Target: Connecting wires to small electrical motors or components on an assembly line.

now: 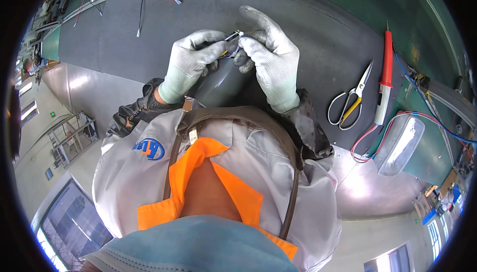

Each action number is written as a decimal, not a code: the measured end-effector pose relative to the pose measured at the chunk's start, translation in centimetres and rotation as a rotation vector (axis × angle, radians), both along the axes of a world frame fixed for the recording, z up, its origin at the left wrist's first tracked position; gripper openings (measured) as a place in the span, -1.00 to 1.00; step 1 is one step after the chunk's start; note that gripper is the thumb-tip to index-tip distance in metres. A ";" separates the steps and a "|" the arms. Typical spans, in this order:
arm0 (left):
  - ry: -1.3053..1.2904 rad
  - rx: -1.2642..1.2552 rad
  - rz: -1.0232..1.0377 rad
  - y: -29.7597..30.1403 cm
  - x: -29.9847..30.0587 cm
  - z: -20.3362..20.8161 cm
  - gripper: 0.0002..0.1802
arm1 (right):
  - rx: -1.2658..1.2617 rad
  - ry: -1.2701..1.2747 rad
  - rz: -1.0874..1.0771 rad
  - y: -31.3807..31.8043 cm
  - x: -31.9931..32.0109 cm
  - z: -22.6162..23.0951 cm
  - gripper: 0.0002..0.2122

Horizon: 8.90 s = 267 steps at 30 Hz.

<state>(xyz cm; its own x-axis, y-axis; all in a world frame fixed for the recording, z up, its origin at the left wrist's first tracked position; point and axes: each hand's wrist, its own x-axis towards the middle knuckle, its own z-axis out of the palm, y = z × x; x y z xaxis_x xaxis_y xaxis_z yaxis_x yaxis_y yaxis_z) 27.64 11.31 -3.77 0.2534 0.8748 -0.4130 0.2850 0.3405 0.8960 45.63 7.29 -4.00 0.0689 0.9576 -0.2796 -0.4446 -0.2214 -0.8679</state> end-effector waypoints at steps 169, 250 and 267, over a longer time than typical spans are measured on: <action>-0.872 -0.219 -0.022 0.4 3.9 0.5 -0.65 | 0.294 -0.343 0.059 -6.5 4.5 0.4 -0.49; -0.978 -0.377 -0.080 0.3 8.4 -7.2 -0.53 | -0.433 -1.910 -0.269 -14.0 24.4 -3.5 -0.49; 1.188 1.172 0.328 6.3 -3.6 -6.2 -0.61 | -0.282 -1.145 -0.086 -3.5 12.5 -4.8 -0.45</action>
